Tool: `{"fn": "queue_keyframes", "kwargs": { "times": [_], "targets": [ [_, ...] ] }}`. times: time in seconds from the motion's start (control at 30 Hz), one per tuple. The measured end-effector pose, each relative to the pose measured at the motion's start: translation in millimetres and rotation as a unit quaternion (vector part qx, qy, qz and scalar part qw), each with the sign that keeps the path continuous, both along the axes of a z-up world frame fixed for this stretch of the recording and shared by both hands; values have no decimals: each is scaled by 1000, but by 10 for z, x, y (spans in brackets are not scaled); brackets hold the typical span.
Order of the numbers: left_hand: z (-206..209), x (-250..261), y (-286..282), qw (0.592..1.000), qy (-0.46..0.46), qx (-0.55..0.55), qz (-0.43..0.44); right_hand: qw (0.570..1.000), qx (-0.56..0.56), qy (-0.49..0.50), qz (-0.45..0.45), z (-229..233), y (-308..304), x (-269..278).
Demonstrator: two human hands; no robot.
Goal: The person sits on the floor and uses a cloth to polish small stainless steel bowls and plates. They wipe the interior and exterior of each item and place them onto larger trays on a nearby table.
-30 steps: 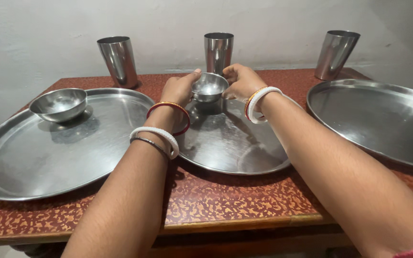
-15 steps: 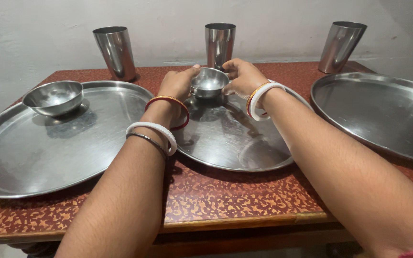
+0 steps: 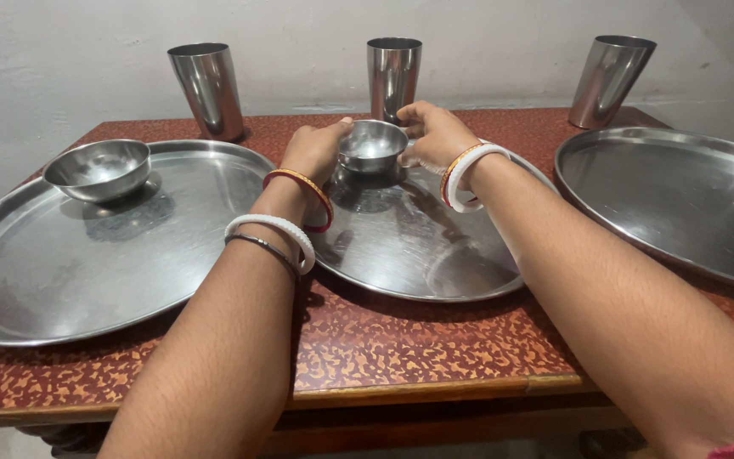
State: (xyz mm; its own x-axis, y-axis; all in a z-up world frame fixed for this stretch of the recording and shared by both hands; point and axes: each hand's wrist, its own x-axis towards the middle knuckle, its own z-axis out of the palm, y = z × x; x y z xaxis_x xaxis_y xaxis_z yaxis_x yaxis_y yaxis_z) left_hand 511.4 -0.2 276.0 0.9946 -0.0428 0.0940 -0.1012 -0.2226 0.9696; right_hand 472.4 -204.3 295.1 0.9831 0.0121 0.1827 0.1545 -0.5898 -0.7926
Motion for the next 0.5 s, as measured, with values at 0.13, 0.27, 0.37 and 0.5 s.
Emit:
{"fn": "queue_keyframes", "kwargs": {
  "times": [0.13, 0.27, 0.37, 0.5],
  "targets": [
    [-67, 114, 35, 995, -52, 77, 26, 1000, 12, -8, 8, 2, -39, -4],
    [-40, 91, 88, 975, -115, 176, 69, 996, -53, -46, -49, 42, -60, -53],
    [34, -62, 122, 964, -150, 197, 94, 991, -69, -81, -81, 87, -40, -129],
    [180, -383, 120, 922, -281, 236, 120, 966, -128, -209, -86, 152, 17, -268]
  ]
}}
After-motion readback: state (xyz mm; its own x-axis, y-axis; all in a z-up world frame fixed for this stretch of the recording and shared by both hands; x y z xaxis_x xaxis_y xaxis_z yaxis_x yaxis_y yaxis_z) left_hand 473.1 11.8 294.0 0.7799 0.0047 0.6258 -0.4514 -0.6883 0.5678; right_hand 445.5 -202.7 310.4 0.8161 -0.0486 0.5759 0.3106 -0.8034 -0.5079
